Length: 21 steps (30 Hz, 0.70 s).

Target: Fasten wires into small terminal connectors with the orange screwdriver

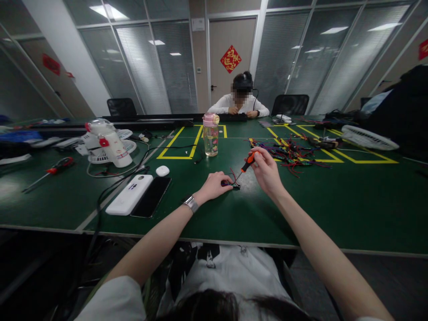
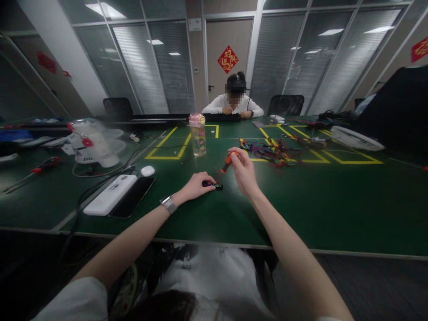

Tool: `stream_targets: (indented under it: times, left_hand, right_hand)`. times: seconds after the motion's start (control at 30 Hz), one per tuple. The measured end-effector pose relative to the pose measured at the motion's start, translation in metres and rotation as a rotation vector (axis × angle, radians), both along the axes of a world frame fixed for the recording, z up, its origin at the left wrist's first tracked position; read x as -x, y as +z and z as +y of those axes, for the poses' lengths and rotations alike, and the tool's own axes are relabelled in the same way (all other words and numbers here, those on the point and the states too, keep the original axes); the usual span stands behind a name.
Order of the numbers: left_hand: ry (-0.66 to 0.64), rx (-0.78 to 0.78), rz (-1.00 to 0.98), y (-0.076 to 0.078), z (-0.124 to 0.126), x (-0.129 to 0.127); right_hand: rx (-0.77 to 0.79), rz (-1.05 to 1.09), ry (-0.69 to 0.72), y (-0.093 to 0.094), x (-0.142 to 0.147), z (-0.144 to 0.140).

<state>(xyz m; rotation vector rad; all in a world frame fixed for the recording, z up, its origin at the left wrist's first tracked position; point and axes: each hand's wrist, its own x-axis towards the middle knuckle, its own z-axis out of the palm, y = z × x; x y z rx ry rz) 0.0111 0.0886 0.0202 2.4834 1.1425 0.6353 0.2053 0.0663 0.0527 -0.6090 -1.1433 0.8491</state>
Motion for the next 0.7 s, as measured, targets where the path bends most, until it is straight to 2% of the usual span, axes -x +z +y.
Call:
stream_targets:
  times: [0.4,0.7]
  left_hand:
    - [-0.011,0.003,-0.006,-0.001,0.001,0.0014]
    - [-0.005,0.003,0.005,-0.0003,0.0004,0.0009]
  right_hand:
    - [0.003,0.015,0.061,0.0016,0.0004,-0.0018]
    - [0.028,-0.01,0.003,0.0022,-0.0003,-0.0018]
